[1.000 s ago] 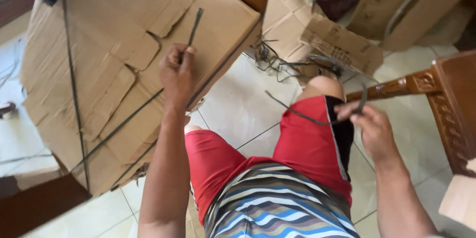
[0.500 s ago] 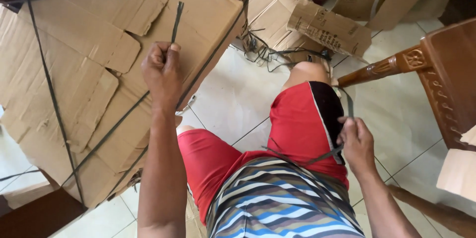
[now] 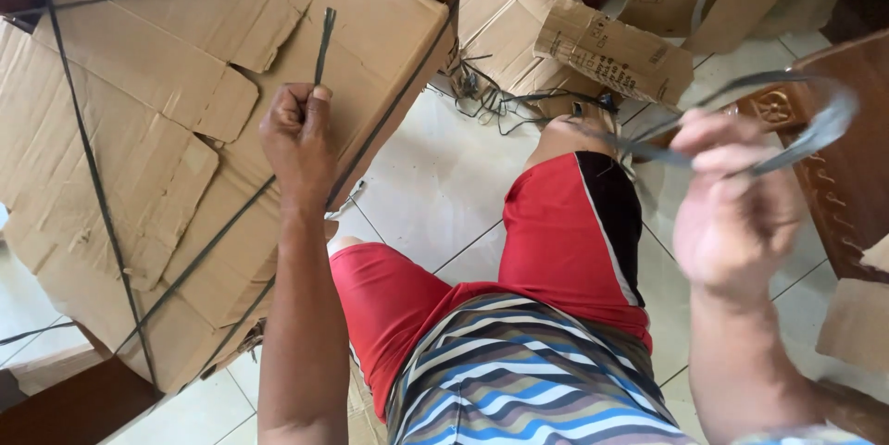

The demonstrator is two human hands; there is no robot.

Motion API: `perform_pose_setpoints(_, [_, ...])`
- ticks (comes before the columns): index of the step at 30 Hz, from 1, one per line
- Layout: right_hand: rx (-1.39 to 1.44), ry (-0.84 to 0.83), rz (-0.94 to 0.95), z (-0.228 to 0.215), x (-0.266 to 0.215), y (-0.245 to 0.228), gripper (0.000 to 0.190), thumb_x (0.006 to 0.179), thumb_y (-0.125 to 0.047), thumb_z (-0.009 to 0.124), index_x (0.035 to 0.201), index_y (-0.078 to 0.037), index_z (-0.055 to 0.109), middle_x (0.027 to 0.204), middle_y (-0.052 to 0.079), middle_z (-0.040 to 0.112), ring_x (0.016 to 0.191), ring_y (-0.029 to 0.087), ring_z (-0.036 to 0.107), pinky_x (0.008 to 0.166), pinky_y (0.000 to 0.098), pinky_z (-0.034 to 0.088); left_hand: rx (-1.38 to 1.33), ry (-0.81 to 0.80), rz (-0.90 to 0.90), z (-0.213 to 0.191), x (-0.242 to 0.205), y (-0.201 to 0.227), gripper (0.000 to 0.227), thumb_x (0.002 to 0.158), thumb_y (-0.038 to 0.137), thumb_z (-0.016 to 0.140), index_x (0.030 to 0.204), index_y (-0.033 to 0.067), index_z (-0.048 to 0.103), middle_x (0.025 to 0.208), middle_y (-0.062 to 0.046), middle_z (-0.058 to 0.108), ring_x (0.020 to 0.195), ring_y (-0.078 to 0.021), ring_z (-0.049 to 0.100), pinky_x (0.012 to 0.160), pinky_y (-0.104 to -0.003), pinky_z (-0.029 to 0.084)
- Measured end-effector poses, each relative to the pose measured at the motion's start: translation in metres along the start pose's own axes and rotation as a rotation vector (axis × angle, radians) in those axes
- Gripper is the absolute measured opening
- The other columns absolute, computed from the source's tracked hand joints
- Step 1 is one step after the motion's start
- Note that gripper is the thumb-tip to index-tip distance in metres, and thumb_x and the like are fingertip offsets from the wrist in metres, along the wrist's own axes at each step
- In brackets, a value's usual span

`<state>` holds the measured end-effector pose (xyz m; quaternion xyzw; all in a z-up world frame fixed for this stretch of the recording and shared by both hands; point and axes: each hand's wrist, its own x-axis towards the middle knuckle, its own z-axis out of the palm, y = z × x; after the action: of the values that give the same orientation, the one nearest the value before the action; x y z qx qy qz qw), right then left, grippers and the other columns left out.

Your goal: Securing a protective cardboard piece to the seat of a wooden chair using thin plastic ties.

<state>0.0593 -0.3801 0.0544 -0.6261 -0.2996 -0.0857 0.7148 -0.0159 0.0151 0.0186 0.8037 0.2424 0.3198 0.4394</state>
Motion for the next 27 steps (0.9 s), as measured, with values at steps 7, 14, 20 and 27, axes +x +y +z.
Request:
perform_pose_setpoints(7, [0.182,0.135,0.583,-0.004,-0.125,0.042,0.021,0.095,-0.005,0.053,0.092,0.010,0.068,0.091,0.027,0.068,0.100,0.035,0.068,0.099,0.0426,0.050,-0.138,-0.016,0.009,-0.001,0.001,-0.006,0.015,0.105,0.008,0.065,0.090,0.0073,0.067,0.062,0.003,0.045,0.062,-0.0080,0.039,0.060,-0.024,0.034])
perform_pose_setpoints(14, [-0.624,-0.302,0.910,-0.017,-0.128,0.029,0.024,0.100,-0.027,0.062,0.094,-0.009,0.076,0.066,0.019,0.072,0.070,0.035,0.072,0.072,0.0473,0.058,-0.123,-0.040,0.030,-0.002,0.000,-0.014,0.015,0.106,0.007,0.065,0.091,0.0064,0.068,0.062,0.003,0.044,0.062,-0.0075,0.039,0.060,-0.025,0.033])
perform_pose_setpoints(20, [-0.578,-0.093,0.835,-0.029,-0.120,0.047,0.030,0.112,-0.021,0.047,0.108,-0.010,0.074,0.059,0.010,0.064,0.062,0.024,0.066,0.068,0.0379,0.054,-0.122,-0.048,0.011,-0.002,0.002,-0.011,0.014,0.105,0.009,0.065,0.092,0.0065,0.069,0.061,0.002,0.043,0.061,-0.0079,0.039,0.059,-0.025,0.033])
perform_pose_setpoints(27, [-0.540,-0.217,0.516,0.054,-0.039,0.054,0.023,0.111,-0.018,0.047,0.114,-0.014,0.070,0.066,0.005,0.069,0.066,0.023,0.067,0.072,0.0381,0.054,-0.245,-0.061,-0.114,-0.003,-0.001,0.016,0.012,0.099,0.011,0.066,0.088,0.0081,0.069,0.061,0.008,0.046,0.060,-0.0040,0.041,0.059,-0.021,0.033])
